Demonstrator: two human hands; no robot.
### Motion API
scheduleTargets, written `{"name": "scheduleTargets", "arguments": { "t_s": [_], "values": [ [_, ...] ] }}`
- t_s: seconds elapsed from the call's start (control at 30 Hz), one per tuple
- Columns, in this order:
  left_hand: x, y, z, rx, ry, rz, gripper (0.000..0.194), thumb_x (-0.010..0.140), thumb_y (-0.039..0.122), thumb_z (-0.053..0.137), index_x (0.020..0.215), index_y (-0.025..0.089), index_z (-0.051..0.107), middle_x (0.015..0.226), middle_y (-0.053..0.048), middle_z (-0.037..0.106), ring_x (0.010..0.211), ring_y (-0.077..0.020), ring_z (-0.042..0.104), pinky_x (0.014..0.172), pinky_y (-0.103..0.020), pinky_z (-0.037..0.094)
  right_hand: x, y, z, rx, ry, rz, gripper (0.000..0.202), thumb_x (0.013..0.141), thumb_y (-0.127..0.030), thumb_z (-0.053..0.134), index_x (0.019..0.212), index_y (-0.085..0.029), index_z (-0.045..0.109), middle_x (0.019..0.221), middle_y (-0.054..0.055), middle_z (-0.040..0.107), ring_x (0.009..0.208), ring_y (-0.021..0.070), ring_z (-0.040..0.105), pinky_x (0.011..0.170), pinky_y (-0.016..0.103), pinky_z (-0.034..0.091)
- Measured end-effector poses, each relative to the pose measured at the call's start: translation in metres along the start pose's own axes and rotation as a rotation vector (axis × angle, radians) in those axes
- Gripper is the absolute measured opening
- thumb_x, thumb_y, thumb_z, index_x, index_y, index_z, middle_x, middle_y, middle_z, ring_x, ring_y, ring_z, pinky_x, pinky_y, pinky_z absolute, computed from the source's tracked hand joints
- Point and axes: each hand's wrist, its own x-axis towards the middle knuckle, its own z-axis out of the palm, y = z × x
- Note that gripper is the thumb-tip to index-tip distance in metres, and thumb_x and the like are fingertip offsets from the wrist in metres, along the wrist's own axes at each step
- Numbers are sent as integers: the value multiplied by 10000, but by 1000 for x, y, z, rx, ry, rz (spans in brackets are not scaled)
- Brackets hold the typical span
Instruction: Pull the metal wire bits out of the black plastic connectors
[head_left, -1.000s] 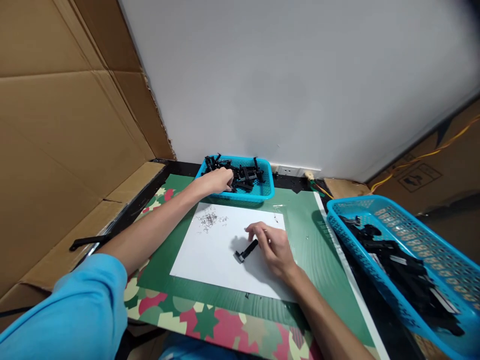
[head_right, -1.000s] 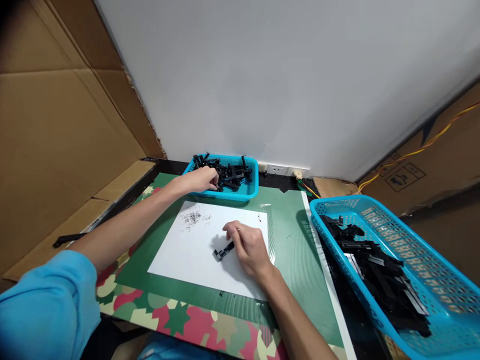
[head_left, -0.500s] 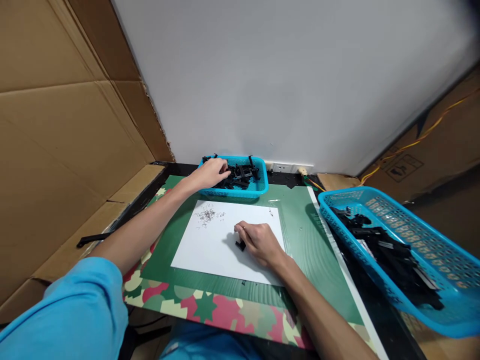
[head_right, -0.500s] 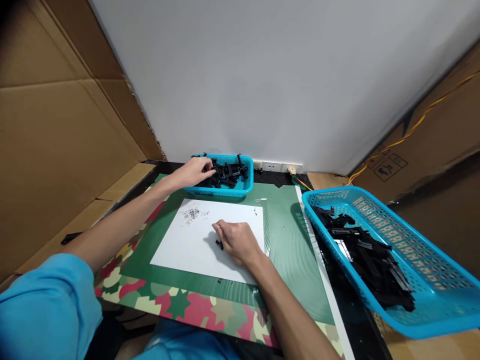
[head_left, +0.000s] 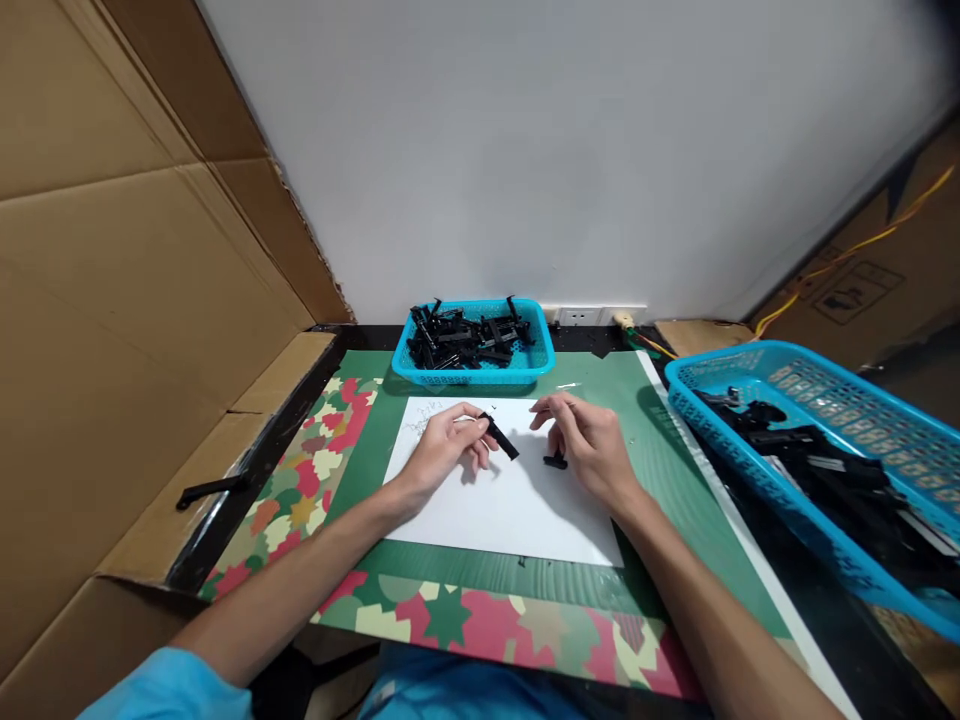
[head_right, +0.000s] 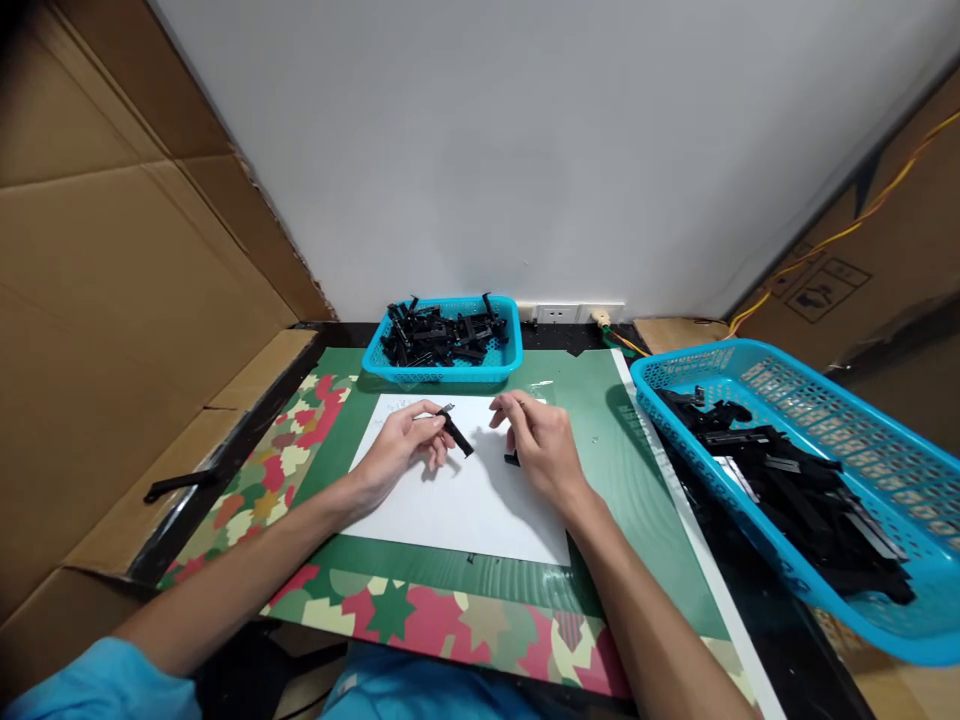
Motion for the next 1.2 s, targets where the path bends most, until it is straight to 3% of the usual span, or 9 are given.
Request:
{"name": "scheduleTargets", "arguments": {
  "t_s": [0.17,0.3,0.43,0.57,0.67,0.77,0.9,1.2],
  "values": [
    [-4,-6,-6,-273,-49,-147,395,905,484,808,1055,171,620,1043,-120,782,753,-164,748,629,-250,568,-9,-18,20,-9,-85,-103,203,1034,-382,673,1111,-237,791,1097,62,831,806,204,778,695,316,610],
    [-7,-9,-8,-302,-113,-156,394,900,464,813,1048,138,648,991,-114,747,736,-170,755,590,-248,572,-15,-23,25,-77,-41,-192,182,984,-338,749,1140,-263,804,1092,59,839,854,227,798,720,354,658],
    [-8,-9,-14,-85,-111,-41,378,916,478,786,1041,159,626,784,-31,687,553,-134,672,494,-242,513,-13,-21,18,-134,-32,-113,159,962,-359,776,1086,-272,825,1057,65,842,765,222,785,643,344,643],
    [-1,2,-38,213,135,177,281,889,358,804,1041,177,653,974,-51,707,683,-107,637,573,-231,503,-9,-14,12,-149,-116,-65,167,961,-399,767,1035,-267,838,995,64,843,742,229,770,629,349,623],
    [4,10,-57,528,263,278,172,882,262,793,1015,179,723,879,-20,686,717,-121,582,647,-263,476,-8,-11,13,-170,-185,-80,190,975,-427,748,1039,-272,837,970,56,839,733,224,763,612,341,606],
    [6,12,-65,728,209,320,86,883,245,805,955,201,788,928,-32,698,837,-165,625,764,-316,499,-8,-10,15,-164,-234,-97,202,983,-442,740,1060,-280,833,982,61,840,796,244,779,620,343,609],
    [4,3,-61,830,97,340,75,922,274,797,987,243,818,1013,-42,710,990,-217,650,905,-380,521,-8,-11,15,-132,-287,-126,189,996,-423,732,1091,-293,832,1036,64,836,900,257,786,693,360,626],
    [7,-14,-55,849,80,305,66,979,268,741,943,229,781,1016,-47,706,1050,-234,645,911,-385,518,-4,-8,15,-97,-333,-153,161,991,-388,750,1105,-307,829,1033,59,825,933,255,763,813,408,613]
  ]
}}
